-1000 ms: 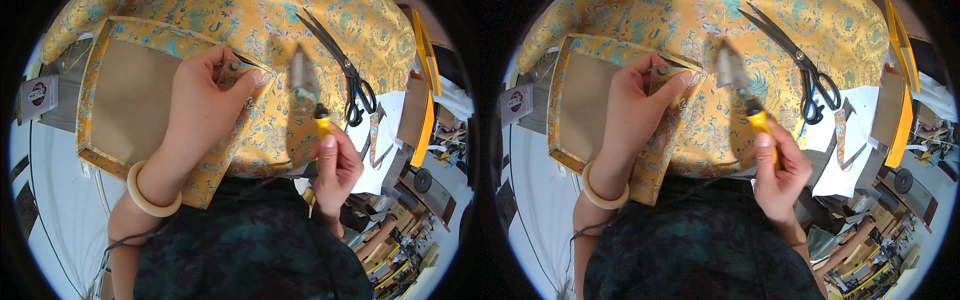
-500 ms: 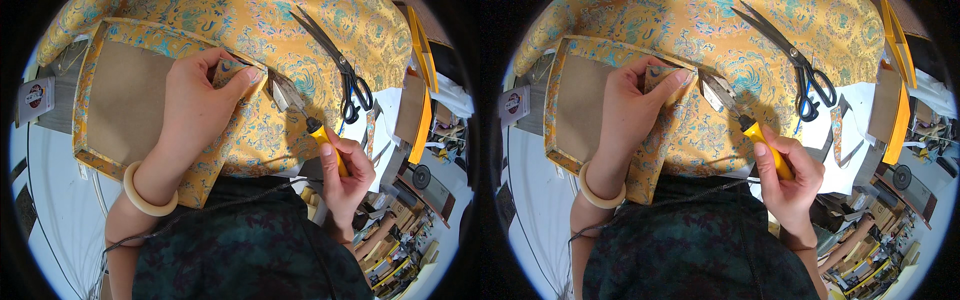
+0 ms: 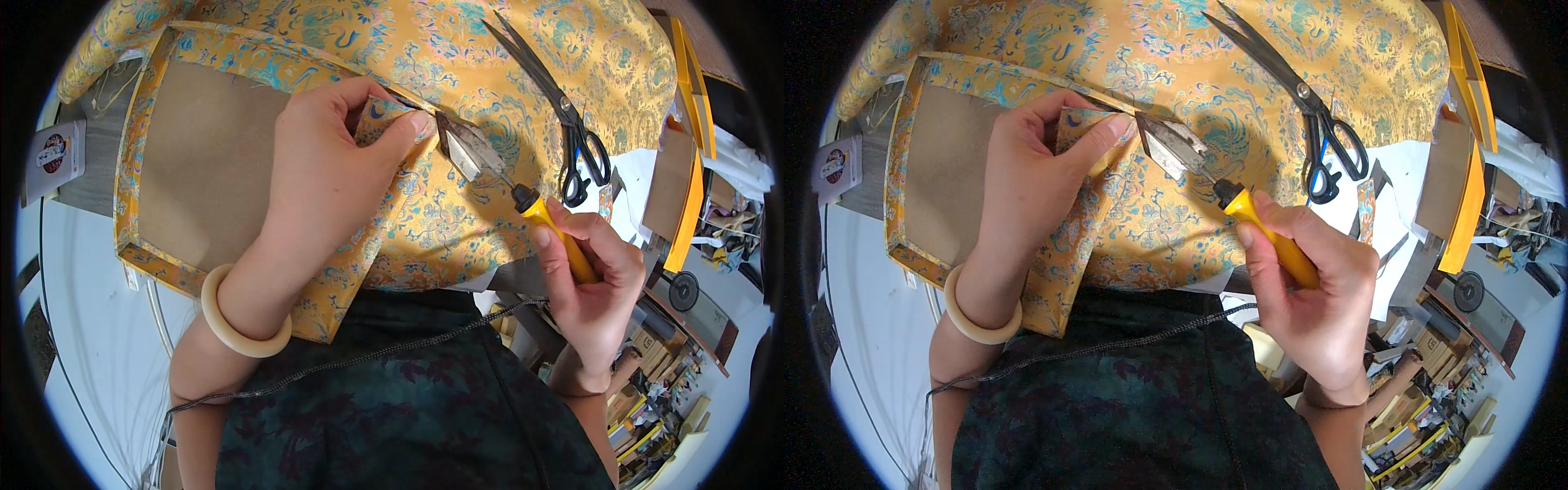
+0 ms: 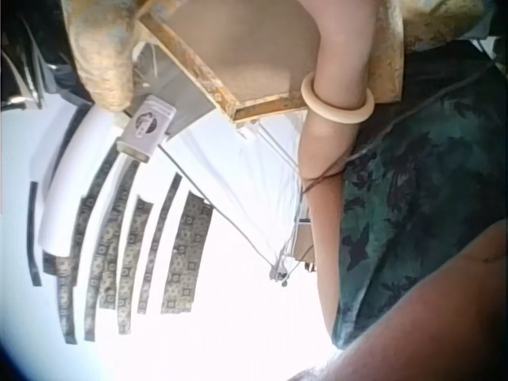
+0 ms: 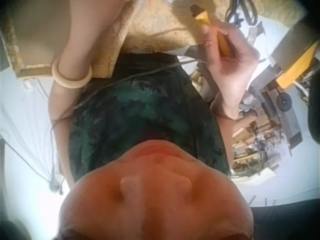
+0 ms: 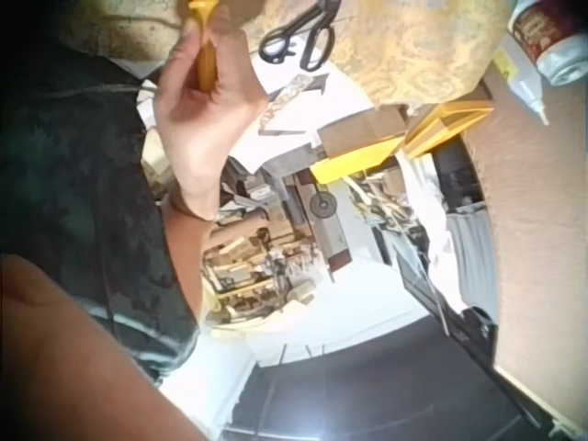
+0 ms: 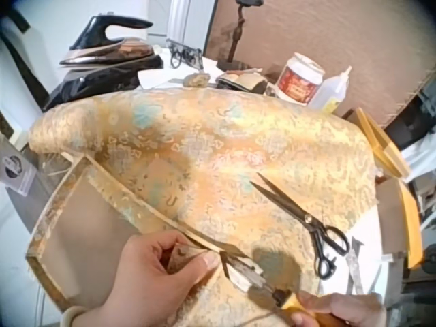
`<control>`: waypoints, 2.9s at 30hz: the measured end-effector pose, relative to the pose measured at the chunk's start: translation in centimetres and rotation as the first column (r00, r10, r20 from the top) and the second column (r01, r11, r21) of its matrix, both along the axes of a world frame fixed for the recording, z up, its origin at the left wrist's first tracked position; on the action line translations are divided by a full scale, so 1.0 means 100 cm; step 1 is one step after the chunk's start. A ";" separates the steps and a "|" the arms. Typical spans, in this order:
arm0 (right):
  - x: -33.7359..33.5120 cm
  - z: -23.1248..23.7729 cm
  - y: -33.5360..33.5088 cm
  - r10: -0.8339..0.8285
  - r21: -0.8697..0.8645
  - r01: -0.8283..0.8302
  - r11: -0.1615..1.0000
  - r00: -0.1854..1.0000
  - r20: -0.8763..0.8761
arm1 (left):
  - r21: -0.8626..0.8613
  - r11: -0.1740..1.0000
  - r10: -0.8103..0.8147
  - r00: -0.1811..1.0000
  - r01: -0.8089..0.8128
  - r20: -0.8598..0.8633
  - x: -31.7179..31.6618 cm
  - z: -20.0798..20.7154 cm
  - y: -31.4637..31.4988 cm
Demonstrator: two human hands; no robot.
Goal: The person uses a hot knife to seal the edges of a yellow patterned fabric, then irons the fabric over a cardboard frame. They trim excess fabric with scissors and continue sealing the edges with the hot knife.
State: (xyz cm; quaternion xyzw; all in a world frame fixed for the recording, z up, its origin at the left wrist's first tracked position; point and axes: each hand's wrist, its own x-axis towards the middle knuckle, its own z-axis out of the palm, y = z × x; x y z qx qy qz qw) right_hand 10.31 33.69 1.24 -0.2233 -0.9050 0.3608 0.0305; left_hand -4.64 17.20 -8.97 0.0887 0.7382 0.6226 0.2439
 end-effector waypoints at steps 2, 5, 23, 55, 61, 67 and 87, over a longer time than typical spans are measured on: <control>0.001 0.001 0.001 -0.018 -0.040 0.019 0.999 0.999 0.038 | 0.024 1.000 0.003 1.000 -0.003 0.010 0.000 -0.001 0.001; 0.004 -0.009 0.007 -0.103 -0.186 0.099 0.977 0.995 -0.012 | 0.024 1.000 0.001 1.000 -0.001 -0.005 0.000 -0.002 0.001; -0.001 -0.003 0.007 0.022 0.042 -0.021 0.999 1.000 -0.013 | -0.042 0.996 -0.080 0.997 0.079 -0.002 -0.003 0.001 -0.003; -0.002 -0.016 -0.006 0.062 0.153 -0.054 0.987 0.997 -0.046 | 0.018 1.000 -0.026 0.999 0.026 0.040 0.000 0.001 0.000; -0.013 -0.002 -0.015 0.172 0.381 -0.156 0.911 0.985 -0.008 | 0.027 0.999 -0.039 0.999 0.038 0.011 -0.004 -0.002 -0.001; -0.001 -0.032 0.009 -0.133 -0.085 0.119 0.989 0.972 -0.192 | 0.010 0.998 -0.058 0.998 0.058 0.028 -0.005 -0.002 -0.001; 0.000 -0.016 0.009 -0.091 -0.095 0.076 0.993 0.981 -0.171 | 0.005 0.997 -0.071 0.997 0.071 0.007 -0.006 -0.001 -0.002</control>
